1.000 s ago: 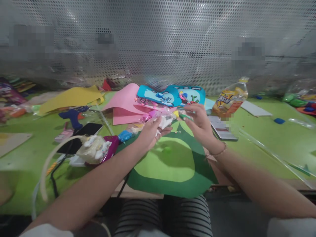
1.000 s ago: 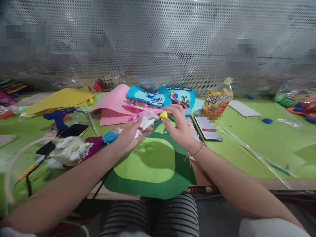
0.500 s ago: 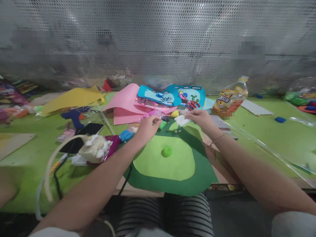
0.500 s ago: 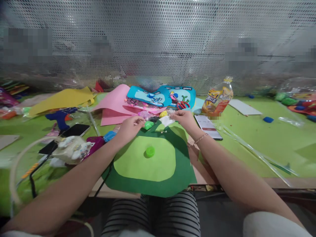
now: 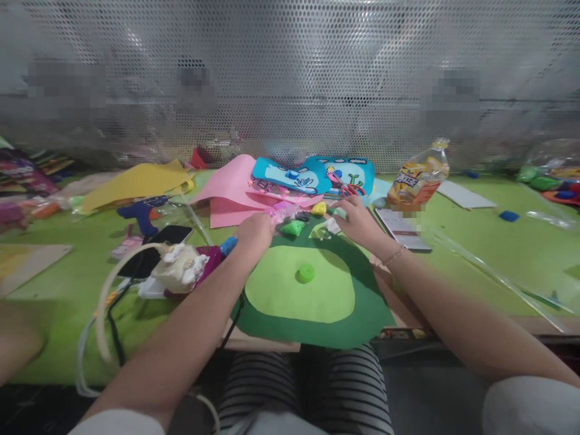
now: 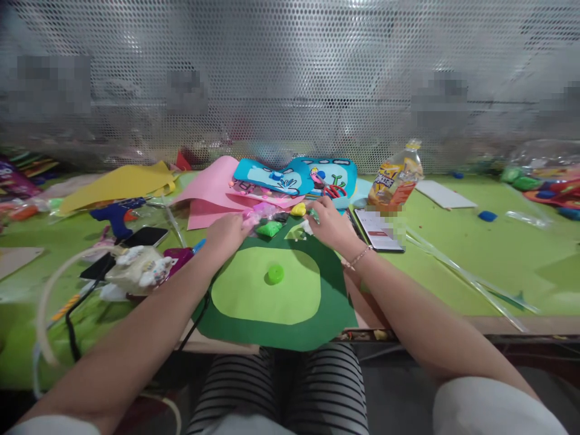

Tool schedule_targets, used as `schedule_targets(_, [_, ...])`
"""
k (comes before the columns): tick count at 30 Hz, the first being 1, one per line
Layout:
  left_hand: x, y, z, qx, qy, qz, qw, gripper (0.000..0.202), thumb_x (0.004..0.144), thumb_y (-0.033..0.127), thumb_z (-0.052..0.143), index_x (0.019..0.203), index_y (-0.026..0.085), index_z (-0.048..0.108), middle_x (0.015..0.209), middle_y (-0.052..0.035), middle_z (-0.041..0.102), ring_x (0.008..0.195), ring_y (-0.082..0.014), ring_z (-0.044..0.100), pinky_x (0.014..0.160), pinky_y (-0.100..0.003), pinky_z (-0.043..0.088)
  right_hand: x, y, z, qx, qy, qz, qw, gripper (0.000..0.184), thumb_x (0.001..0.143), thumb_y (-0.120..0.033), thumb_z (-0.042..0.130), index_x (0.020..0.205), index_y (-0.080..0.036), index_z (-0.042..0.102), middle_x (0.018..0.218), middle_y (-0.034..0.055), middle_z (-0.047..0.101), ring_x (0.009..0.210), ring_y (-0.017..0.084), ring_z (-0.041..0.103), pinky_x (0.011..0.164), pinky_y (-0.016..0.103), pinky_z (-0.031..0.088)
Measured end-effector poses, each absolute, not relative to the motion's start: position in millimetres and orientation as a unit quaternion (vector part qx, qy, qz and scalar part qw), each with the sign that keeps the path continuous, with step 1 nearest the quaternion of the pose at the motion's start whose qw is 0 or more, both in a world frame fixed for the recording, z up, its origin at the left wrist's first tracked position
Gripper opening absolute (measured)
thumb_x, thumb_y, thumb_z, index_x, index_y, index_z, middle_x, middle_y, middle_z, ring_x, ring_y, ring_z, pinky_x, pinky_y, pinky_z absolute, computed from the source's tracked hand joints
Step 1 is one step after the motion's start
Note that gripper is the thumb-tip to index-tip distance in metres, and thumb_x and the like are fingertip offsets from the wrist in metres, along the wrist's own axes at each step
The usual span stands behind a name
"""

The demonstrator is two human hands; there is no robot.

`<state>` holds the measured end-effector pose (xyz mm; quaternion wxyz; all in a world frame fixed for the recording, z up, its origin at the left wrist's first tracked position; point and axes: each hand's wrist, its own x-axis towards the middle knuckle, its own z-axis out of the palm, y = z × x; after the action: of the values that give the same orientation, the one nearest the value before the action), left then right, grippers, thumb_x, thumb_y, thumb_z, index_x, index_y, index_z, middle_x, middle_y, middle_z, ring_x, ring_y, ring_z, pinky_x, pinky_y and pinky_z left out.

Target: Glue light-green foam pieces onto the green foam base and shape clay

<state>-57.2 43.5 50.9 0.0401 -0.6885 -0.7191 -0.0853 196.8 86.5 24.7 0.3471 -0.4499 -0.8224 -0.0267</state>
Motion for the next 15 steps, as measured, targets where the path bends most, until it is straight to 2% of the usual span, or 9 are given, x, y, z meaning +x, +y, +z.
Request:
schedule_targets(5, [-62, 45, 58, -0.656, -0.732, -0.157, 0.093, 0.031, 0.087, 0.020, 0.035, 0.097, 0.011, 0.063, 0.092, -0.0146, 0.066, 0.085, -0.0262, 0.063, 0.067, -0.033, 0.047, 184, 69, 36, -0.390, -0.851, -0.025, 0.351, 0.016, 0.083, -0.016, 0.047, 0.088, -0.017, 0.063, 0.092, 0.0090, 0.057, 0.079, 0.019, 0.057, 0.073, 0.032, 0.046])
schedule_targets(8, [-60, 44, 53, -0.688, -0.706, -0.151, 0.075, 0.034, 0.089, 0.034, 0.037, 0.094, 0.014, 0.064, 0.093, -0.0136, 0.066, 0.085, -0.0262, 0.063, 0.069, -0.033, 0.047, 179, 62, 38, -0.375, -0.870, -0.026, 0.319, 0.017, 0.085, -0.015, 0.047, 0.085, -0.017, 0.063, 0.087, 0.0082, 0.059, 0.080, 0.018, 0.057, 0.073, 0.030, 0.045])
schedule_targets(10, [-58, 43, 48, -0.715, -0.686, -0.121, 0.059, 0.037, 0.084, 0.046, 0.045, 0.092, 0.015, 0.064, 0.094, -0.0140, 0.065, 0.085, -0.0287, 0.063, 0.069, -0.035, 0.047, 177, 59, 38, -0.362, -0.879, -0.029, 0.310, 0.017, 0.085, -0.014, 0.047, 0.084, -0.016, 0.063, 0.085, 0.0079, 0.060, 0.081, 0.019, 0.057, 0.074, 0.030, 0.045])
schedule_targets(13, [-57, 41, 44, -0.725, -0.681, -0.090, 0.050, 0.036, 0.082, 0.046, 0.049, 0.090, 0.015, 0.064, 0.094, -0.0154, 0.065, 0.086, -0.0316, 0.062, 0.069, -0.037, 0.046, 177, 60, 36, -0.362, -0.879, -0.028, 0.308, 0.017, 0.084, -0.013, 0.047, 0.084, -0.017, 0.064, 0.085, 0.0072, 0.061, 0.079, 0.018, 0.058, 0.073, 0.030, 0.046])
schedule_targets(15, [-57, 41, 47, -0.715, -0.687, -0.124, 0.039, 0.034, 0.084, 0.044, 0.045, 0.089, 0.015, 0.062, 0.087, -0.0152, 0.065, 0.085, -0.0310, 0.062, 0.069, -0.037, 0.045, 178, 60, 36, -0.370, -0.875, -0.025, 0.312, 0.017, 0.084, -0.013, 0.048, 0.085, -0.017, 0.064, 0.085, 0.0067, 0.062, 0.077, 0.018, 0.058, 0.071, 0.030, 0.046])
